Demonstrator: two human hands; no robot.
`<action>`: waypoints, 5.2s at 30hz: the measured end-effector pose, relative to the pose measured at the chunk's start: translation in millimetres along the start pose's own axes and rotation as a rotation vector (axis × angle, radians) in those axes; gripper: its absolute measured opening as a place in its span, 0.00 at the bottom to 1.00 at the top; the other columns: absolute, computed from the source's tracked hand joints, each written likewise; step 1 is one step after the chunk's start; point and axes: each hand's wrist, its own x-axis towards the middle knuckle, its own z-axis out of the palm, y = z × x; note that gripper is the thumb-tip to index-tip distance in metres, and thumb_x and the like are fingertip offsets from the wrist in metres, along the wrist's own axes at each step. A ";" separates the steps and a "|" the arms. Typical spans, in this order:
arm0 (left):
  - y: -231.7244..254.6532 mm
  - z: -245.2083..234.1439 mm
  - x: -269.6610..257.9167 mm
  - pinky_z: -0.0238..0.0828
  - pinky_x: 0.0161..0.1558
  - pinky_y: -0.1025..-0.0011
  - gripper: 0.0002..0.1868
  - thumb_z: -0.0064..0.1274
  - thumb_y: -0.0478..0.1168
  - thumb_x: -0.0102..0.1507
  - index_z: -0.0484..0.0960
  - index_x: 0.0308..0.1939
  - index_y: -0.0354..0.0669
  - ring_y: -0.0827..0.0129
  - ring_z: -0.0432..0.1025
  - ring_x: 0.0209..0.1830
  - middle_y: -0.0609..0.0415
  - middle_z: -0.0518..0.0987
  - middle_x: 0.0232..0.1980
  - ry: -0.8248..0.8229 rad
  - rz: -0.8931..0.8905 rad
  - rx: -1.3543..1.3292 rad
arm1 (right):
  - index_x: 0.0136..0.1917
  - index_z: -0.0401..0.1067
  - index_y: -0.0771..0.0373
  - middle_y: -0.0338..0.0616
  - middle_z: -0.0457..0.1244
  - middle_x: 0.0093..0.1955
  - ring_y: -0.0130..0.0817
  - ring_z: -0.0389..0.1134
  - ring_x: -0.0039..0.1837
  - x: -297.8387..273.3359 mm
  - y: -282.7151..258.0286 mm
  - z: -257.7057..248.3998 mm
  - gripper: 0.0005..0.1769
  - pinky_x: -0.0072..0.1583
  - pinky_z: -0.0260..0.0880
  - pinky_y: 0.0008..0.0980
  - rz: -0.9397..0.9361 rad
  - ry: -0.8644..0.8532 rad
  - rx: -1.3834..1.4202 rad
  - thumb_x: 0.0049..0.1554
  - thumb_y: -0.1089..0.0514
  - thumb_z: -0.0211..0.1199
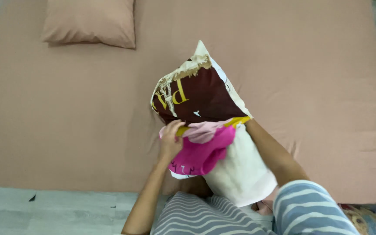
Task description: The person places two pillows into pillowcases on a bed. First, a plain brown pillowcase is put on a white pillow and smoothed. Then, a patterned pillowcase with a Paris/Eiffel Tower design is put on another white pillow and smoothed. Both finished pillows are placed on the bed.
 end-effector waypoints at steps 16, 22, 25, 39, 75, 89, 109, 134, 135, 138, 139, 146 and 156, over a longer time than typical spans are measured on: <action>2.3 194.3 -121.0 0.73 0.53 0.59 0.10 0.53 0.36 0.68 0.77 0.52 0.34 0.49 0.74 0.50 0.36 0.79 0.50 -1.353 0.075 -0.709 | 0.46 0.81 0.59 0.44 0.73 0.41 0.37 0.74 0.45 -336.5 116.0 -21.4 0.12 0.50 0.75 0.38 0.305 -0.072 0.530 0.53 0.52 0.63; 31.1 150.0 -56.4 0.73 0.49 0.57 0.27 0.63 0.52 0.60 0.77 0.53 0.37 0.47 0.77 0.48 0.38 0.79 0.53 -0.874 -0.006 -0.094 | 0.49 0.78 0.64 0.48 0.69 0.38 0.43 0.72 0.42 -400.5 34.2 28.0 0.22 0.45 0.74 0.41 0.852 -0.310 0.747 0.57 0.42 0.65; 46.0 167.8 -60.0 0.73 0.47 0.56 0.20 0.59 0.54 0.62 0.82 0.43 0.39 0.48 0.79 0.43 0.41 0.83 0.42 -1.037 0.085 0.036 | 0.50 0.77 0.65 0.48 0.69 0.39 0.44 0.72 0.43 -380.5 -8.9 95.3 0.23 0.45 0.74 0.42 0.813 0.098 1.138 0.58 0.41 0.65; 107.7 44.1 -10.3 0.76 0.44 0.59 0.25 0.60 0.57 0.60 0.82 0.43 0.38 0.53 0.80 0.38 0.40 0.84 0.40 -1.118 0.232 -0.075 | 0.58 0.70 0.68 0.50 0.65 0.44 0.49 0.71 0.44 -171.2 -175.7 144.6 0.29 0.45 0.75 0.47 0.752 0.069 2.458 0.64 0.38 0.64; 135.3 197.0 -70.7 0.73 0.46 0.48 0.09 0.51 0.42 0.62 0.80 0.37 0.39 0.46 0.78 0.40 0.42 0.83 0.39 -0.853 0.257 0.107 | 0.67 0.65 0.57 0.45 0.64 0.64 0.40 0.65 0.64 -147.1 -48.1 89.3 0.27 0.65 0.67 0.46 0.333 0.206 2.517 0.56 0.48 0.58; 92.3 82.6 135.4 0.72 0.47 0.54 0.08 0.58 0.43 0.66 0.83 0.48 0.47 0.51 0.74 0.47 0.49 0.77 0.48 -0.002 0.268 0.478 | 0.74 0.57 0.70 0.58 0.57 0.73 0.53 0.59 0.72 -278.6 -62.2 120.6 0.37 0.67 0.63 0.54 0.798 0.410 2.623 0.57 0.49 0.60; 163.6 120.7 52.9 0.67 0.49 0.56 0.13 0.58 0.35 0.56 0.85 0.45 0.44 0.53 0.73 0.42 0.50 0.79 0.38 -0.589 0.658 0.168 | 0.64 0.68 0.65 0.49 0.67 0.60 0.43 0.69 0.64 -267.6 -91.2 31.2 0.20 0.66 0.73 0.46 0.148 0.427 2.907 0.65 0.51 0.53; 185.2 -3.9 61.3 0.68 0.39 0.57 0.14 0.55 0.27 0.53 0.79 0.41 0.41 0.53 0.72 0.37 0.50 0.75 0.36 0.132 0.635 0.141 | 0.80 0.52 0.74 0.64 0.50 0.82 0.61 0.51 0.81 -185.4 -88.6 -173.4 0.37 0.80 0.48 0.61 -0.960 0.030 2.932 0.70 0.44 0.47; 179.1 -0.6 72.8 0.68 0.37 0.57 0.14 0.55 0.26 0.53 0.80 0.41 0.41 0.53 0.72 0.35 0.49 0.73 0.35 0.210 0.649 0.195 | 0.80 0.52 0.74 0.64 0.50 0.82 0.61 0.51 0.81 -184.2 -87.1 -172.7 0.36 0.80 0.48 0.61 -1.008 -0.011 2.941 0.71 0.44 0.47; 143.4 -19.8 120.3 0.67 0.37 0.58 0.12 0.57 0.25 0.59 0.81 0.44 0.42 0.54 0.71 0.39 0.48 0.73 0.39 0.454 0.619 0.403 | 0.79 0.55 0.68 0.60 0.50 0.82 0.59 0.51 0.82 -187.3 -74.0 -181.2 0.33 0.80 0.48 0.62 -1.205 0.140 2.901 0.70 0.45 0.47; 125.7 -37.3 135.9 0.70 0.40 0.59 0.14 0.56 0.25 0.62 0.82 0.49 0.43 0.55 0.72 0.42 0.48 0.75 0.43 0.509 0.521 0.456 | 0.80 0.54 0.70 0.62 0.51 0.82 0.60 0.52 0.81 -192.5 -59.6 -187.1 0.34 0.79 0.50 0.61 -1.359 0.038 2.906 0.71 0.45 0.48; 80.5 -64.0 113.9 0.74 0.40 0.73 0.14 0.52 0.24 0.62 0.85 0.47 0.41 0.67 0.77 0.40 0.52 0.83 0.46 0.118 0.264 -0.102 | 0.77 0.57 0.72 0.58 0.58 0.76 0.49 0.60 0.75 -217.5 24.2 -230.2 0.28 0.78 0.59 0.56 -0.532 1.544 1.634 0.74 0.51 0.53; 148.2 108.8 122.3 0.69 0.56 0.54 0.21 0.60 0.36 0.62 0.76 0.59 0.39 0.43 0.74 0.55 0.38 0.80 0.55 -0.037 0.293 -0.164 | 0.75 0.58 0.67 0.54 0.57 0.76 0.49 0.57 0.77 -207.7 -29.8 -260.0 0.33 0.79 0.54 0.51 -0.989 0.746 2.705 0.68 0.40 0.45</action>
